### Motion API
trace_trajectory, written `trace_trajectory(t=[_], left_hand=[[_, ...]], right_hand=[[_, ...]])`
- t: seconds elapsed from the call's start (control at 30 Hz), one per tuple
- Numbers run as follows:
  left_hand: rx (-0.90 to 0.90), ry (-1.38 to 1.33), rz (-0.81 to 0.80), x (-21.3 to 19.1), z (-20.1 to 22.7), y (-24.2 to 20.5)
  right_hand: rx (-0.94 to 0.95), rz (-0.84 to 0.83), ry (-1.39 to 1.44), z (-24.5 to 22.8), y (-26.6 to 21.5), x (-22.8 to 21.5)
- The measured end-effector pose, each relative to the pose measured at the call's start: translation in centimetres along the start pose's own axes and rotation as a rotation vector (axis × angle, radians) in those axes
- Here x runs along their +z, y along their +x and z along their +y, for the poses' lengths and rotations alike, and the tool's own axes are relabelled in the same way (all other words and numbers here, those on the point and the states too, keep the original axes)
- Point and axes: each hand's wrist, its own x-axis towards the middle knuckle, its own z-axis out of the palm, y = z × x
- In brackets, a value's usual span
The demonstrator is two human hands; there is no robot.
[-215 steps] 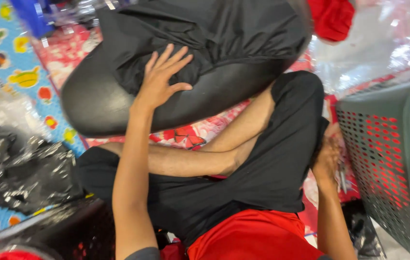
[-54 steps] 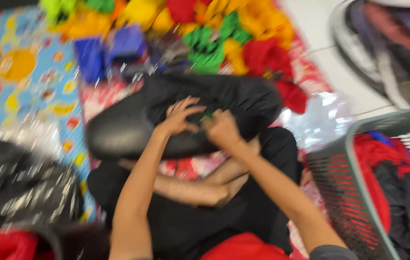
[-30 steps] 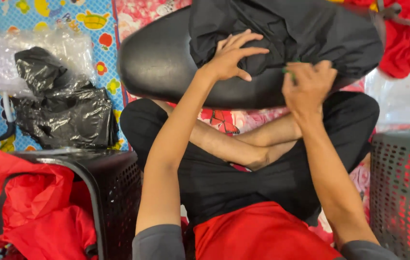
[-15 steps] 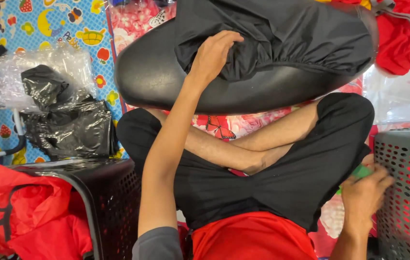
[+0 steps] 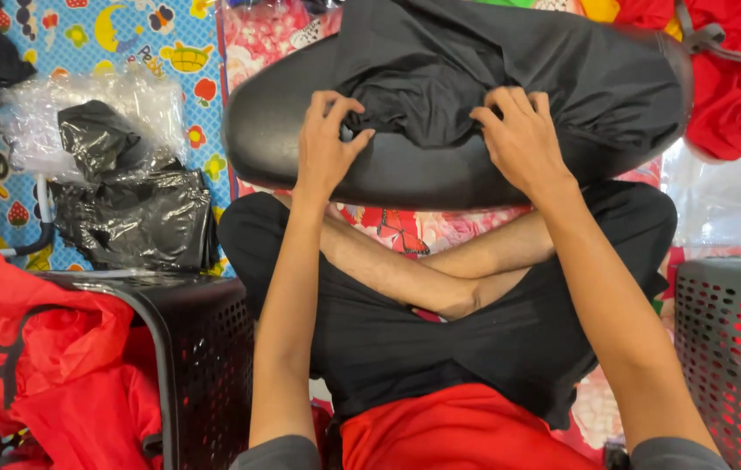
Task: Cleaning a motorcycle seat cover with a sponge and then fitting it onto a seat base.
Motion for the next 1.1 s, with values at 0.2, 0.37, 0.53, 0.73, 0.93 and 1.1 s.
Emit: trace_trajectory(t=[0.2, 0.37, 0.53, 0.73, 0.93, 1.1], left_hand=[[0.101, 0.038, 0.1, 0.8, -1.6, -0.1], [-0.043, -0.175, 0.222, 2.4, -3.3, 0.0], [-0.102, -0.233, 0.274, 3.0, -2.4, -0.9], [-0.03, -0.003, 0.409, 3.3, -1.6, -0.6], [0.069, 0.231, 0.479, 3.5, -1.5, -1.1], [0.103, 0.195, 0.42, 3.7, -1.5, -1.0]], right_hand=[[0.228, -0.033, 0.563, 1.9, 0.1, -0.5], [0.46, 0.209, 0.675, 2.8, 0.3, 0.2], [0.731, 0.366, 0.636, 1.5, -0.5, 2.2], [0.475, 0.395, 0.633, -2.5, 2.3, -0.7], [0.152, 0.354, 0.221, -1.8, 1.0, -0.6], [0.008, 0.34, 0.182, -1.2, 1.0, -1.7]])
